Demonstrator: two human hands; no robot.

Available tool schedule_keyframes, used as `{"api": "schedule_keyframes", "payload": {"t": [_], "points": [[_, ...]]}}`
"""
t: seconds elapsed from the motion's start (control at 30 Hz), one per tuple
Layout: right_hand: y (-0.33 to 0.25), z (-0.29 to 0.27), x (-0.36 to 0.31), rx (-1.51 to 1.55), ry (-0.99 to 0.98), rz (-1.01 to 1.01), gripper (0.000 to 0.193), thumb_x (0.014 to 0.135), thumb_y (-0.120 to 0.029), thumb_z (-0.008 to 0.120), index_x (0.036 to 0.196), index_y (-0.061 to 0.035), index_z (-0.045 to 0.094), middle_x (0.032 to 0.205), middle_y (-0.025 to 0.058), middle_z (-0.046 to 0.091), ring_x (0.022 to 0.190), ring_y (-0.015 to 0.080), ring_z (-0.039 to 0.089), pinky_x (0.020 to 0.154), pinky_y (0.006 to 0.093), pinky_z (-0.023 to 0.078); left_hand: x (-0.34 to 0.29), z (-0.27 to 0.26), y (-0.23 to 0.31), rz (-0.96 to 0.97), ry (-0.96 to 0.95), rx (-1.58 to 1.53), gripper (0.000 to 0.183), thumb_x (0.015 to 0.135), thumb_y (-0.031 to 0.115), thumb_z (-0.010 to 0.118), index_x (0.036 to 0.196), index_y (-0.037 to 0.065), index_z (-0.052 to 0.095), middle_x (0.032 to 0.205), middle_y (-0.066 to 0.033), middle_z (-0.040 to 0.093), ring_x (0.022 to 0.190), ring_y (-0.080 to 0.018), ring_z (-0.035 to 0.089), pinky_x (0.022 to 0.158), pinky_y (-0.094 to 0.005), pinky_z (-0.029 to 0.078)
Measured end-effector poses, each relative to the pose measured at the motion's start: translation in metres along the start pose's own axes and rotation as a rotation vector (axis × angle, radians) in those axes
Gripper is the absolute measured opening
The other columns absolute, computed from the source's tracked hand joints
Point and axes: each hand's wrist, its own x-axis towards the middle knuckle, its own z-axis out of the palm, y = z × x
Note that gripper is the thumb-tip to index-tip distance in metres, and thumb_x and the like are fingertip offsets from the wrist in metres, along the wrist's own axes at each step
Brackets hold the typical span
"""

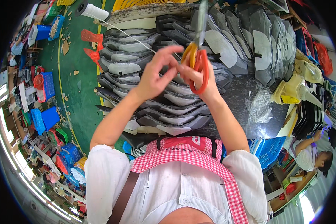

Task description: Cutting off excess thread and separating shoe upper components using scissors.

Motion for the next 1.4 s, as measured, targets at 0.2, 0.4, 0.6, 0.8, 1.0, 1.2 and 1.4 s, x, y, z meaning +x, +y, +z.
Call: {"api": "schedule_keyframes", "payload": {"t": [0.2, 0.4, 0.6, 0.8, 1.0, 1.2, 1.4], "points": [[0.018, -0.042, -0.032, -0.159, 0.3, -0.257, 0.031, 0.083, -0.003, 0.074, 0.099, -0.0057, 0.049, 0.073, 0.0014, 0.059, 0.058, 0.0076, 0.054, 0.051, 0.0201, 0.041, 0.029, -0.079, -0.011, 0.391, 0.062, 1.013, 0.006, 0.086, 0.011, 0.066, 0.089, 0.007, 0.068, 0.077, -0.0055, 0.062, 0.077, -0.0242, 0.059, 0.091, -0.0416, 0.041], [0.085, -0.102, -0.067, -0.786, 0.384, -0.067, 0.031, 0.082, -0.01, 0.077, 0.099, -0.0031, 0.051, 0.078, 0.0063, 0.064, 0.059, 0.0131, 0.059, 0.058, 0.0259, 0.048, -0.06, -0.012, -0.034, -0.187, -0.256, 0.519, 0.023, 0.09, 0.012, 0.064, 0.112, 0.009, 0.069, 0.08, -0.0088, 0.068, 0.07, -0.0234, 0.06, 0.068, -0.0352, 0.046], [0.096, -0.097, -0.053, -1.08, 0.349, -0.14, 0.034, 0.082, -0.018, 0.072, 0.107, -0.006, 0.052, 0.094, 0.0165, 0.071, 0.084, 0.037, 0.069, 0.069, 0.0426, 0.053, -0.054, -0.013, -0.064, -0.092, -0.209, 0.71, 0.029, 0.092, 0.013, 0.063, 0.121, 0.009, 0.066, 0.082, -0.0124, 0.069, 0.073, -0.029, 0.065, 0.069, -0.0391, 0.049], [0.1, -0.112, -0.042, -1.436, 0.354, -0.315, 0.04, 0.078, -0.027, 0.079, 0.106, -0.0104, 0.056, 0.079, 0.011, 0.068, 0.07, 0.0318, 0.068, 0.059, 0.0391, 0.051, -0.032, -0.021, -0.086, -0.042, -0.283, 1.128, 0.021, 0.086, 0.029, 0.071, 0.093, 0.013, 0.06, 0.076, -0.0047, 0.068, 0.068, -0.0242, 0.063, 0.065, -0.0358, 0.039], [0.045, -0.076, -0.056, -1.465, 0.226, -0.423, 0.045, 0.077, -0.041, 0.076, 0.107, -0.0111, 0.06, 0.083, 0.0093, 0.07, 0.069, 0.0284, 0.069, 0.059, 0.0394, 0.053, -0.029, -0.063, -0.064, -0.055, -0.177, 0.996, 0.029, 0.082, 0.026, 0.074, 0.106, 0.014, 0.063, 0.072, -0.001, 0.061, 0.07, -0.0195, 0.061, 0.077, -0.0341, 0.039], [0.053, -0.027, -0.011, -1.628, 0.014, -0.263, 0.051, 0.079, -0.051, 0.073, 0.102, -0.0084, 0.056, 0.084, 0.0104, 0.069, 0.075, 0.028, 0.07, 0.065, 0.0383, 0.054, -0.035, -0.065, -0.055, -0.09, -0.121, 0.705, 0.029, 0.084, 0.012, 0.067, 0.112, 0.013, 0.062, 0.071, -0.0007, 0.058, 0.066, -0.0212, 0.056, 0.078, -0.0356, 0.041], [0.061, -0.049, -0.034, -1.167, 0.033, -0.075, 0.044, 0.09, -0.048, 0.065, 0.102, -0.0067, 0.055, 0.083, 0.0097, 0.071, 0.07, 0.0214, 0.07, 0.059, 0.0351, 0.053, -0.062, -0.041, -0.018, -0.26, 0.082, 0.068, 0.047, 0.091, 0.002, 0.057, 0.137, 0.003, 0.048, 0.081, 0.0005, 0.055, 0.076, -0.0071, 0.052, 0.072, -0.0227, 0.043]]}}
